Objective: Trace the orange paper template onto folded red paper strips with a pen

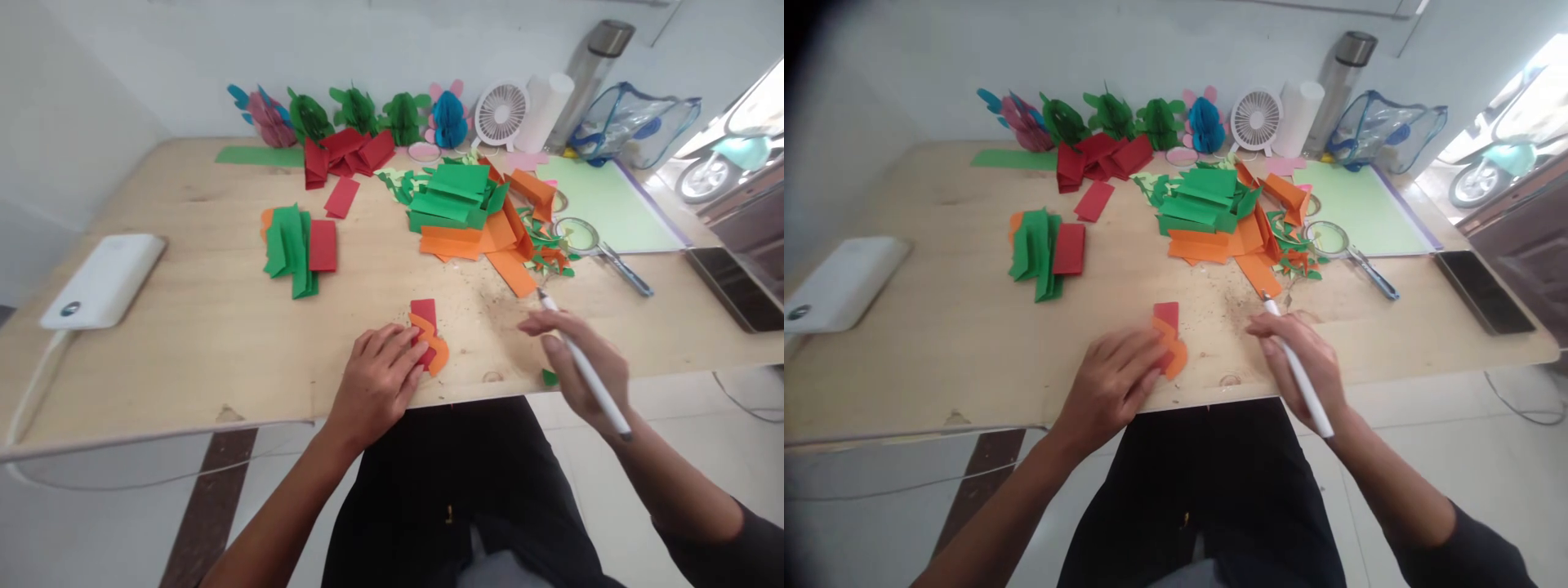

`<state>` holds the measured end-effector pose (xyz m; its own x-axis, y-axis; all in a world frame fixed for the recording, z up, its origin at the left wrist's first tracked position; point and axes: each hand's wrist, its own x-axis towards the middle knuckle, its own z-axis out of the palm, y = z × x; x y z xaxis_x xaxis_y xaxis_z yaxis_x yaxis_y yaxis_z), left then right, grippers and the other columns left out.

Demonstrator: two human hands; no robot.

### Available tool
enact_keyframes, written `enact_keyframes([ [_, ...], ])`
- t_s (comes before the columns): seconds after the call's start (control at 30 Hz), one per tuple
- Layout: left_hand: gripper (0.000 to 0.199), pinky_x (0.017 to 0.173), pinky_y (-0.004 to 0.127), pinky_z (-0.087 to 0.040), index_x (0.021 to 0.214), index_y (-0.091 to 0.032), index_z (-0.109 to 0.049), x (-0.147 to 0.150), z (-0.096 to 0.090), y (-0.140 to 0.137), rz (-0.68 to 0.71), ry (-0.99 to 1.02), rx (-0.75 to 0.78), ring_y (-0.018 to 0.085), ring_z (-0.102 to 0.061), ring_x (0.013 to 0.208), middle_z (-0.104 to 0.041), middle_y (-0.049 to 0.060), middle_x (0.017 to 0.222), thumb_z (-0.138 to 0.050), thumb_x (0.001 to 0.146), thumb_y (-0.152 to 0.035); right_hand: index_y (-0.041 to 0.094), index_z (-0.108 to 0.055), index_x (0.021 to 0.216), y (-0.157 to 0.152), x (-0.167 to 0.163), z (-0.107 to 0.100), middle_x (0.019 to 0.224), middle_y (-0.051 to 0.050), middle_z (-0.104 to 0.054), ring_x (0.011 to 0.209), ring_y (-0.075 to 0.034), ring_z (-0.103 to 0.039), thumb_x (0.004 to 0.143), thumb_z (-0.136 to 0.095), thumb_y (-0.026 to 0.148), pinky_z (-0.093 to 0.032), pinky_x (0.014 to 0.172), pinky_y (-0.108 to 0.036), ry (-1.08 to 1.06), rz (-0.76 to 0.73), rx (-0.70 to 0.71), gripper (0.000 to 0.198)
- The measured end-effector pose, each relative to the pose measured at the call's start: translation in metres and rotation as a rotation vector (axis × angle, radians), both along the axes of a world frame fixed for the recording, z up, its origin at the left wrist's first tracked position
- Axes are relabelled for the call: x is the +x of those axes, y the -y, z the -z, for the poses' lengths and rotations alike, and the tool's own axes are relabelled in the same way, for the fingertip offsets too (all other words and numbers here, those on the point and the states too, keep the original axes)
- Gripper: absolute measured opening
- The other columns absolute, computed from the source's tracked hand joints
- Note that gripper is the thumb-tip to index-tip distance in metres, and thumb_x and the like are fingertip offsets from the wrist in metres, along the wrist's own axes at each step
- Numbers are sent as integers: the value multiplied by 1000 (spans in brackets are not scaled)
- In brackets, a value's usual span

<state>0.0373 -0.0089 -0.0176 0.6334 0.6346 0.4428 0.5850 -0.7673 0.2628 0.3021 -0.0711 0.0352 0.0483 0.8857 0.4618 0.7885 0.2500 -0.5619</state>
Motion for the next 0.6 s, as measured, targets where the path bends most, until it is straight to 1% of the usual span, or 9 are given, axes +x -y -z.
enact_keyframes([
  [0.03,25,94,49,-44,110,-17,-67,0,0,0,-1,-4,-3,30,-57,113,-67,11,122,-49,95,-21,25,-63,107,10,10,-1,95,-4,-73,97,-21,-69,94,-48,28,-53,86,-37,36,61,-7,20],
  [0.1,25,94,50,-45,111,-17,-67,0,0,0,-1,-10,-6,31,-57,113,-67,11,122,-49,94,-21,26,-62,106,27,27,4,95,-5,-73,90,-21,-69,92,-53,29,-54,81,-36,144,92,-49,18],
  [0.13,25,94,50,-45,111,-17,-67,1,0,0,-1,-10,-4,31,-57,113,-67,11,121,-50,94,-21,26,-62,107,33,34,9,96,-5,-73,87,-21,-68,91,-56,30,-54,78,-35,186,77,-80,18],
  [0.2,26,95,49,-45,113,-16,-67,1,0,0,1,-7,2,31,-57,114,-67,11,120,-50,93,-20,23,-61,109,42,42,22,94,-6,-72,84,-21,-66,88,-61,32,-53,75,-35,238,27,-87,23],
  [0.3,26,95,48,-45,113,-16,-67,2,-2,1,-4,-11,-2,31,-57,114,-68,12,120,-51,93,-19,23,-62,108,47,42,38,80,-3,-67,75,-20,-62,89,-61,28,-51,73,-35,253,-61,-111,20],
  [0.4,25,95,48,-45,111,-16,-68,2,-3,1,-2,-16,14,30,-58,112,-68,12,120,-51,93,-19,23,-64,102,48,38,43,76,-3,-64,74,-19,-61,90,-57,20,-49,70,-33,267,-53,-35,14],
  [0.5,25,95,47,-45,110,-15,-68,2,-3,0,-2,-12,21,29,-58,113,-68,11,121,-50,93,-18,22,-64,102,36,43,38,74,-2,-61,69,-17,-58,91,-54,17,-47,66,-31,283,-65,-6,16],
  [0.57,25,95,46,-46,110,-16,-68,2,-3,-1,-5,4,31,28,-58,111,-68,10,120,-48,94,-18,23,-64,104,12,58,30,77,-3,-63,71,-18,-58,91,-53,17,-47,66,-30,294,-43,36,18],
  [0.6,25,94,46,-46,109,-16,-68,2,-3,-1,-5,12,42,28,-59,111,-69,10,119,-48,94,-19,23,-64,104,-6,68,25,80,-4,-64,73,-18,-59,91,-54,19,-47,68,-30,311,-17,85,17],
])
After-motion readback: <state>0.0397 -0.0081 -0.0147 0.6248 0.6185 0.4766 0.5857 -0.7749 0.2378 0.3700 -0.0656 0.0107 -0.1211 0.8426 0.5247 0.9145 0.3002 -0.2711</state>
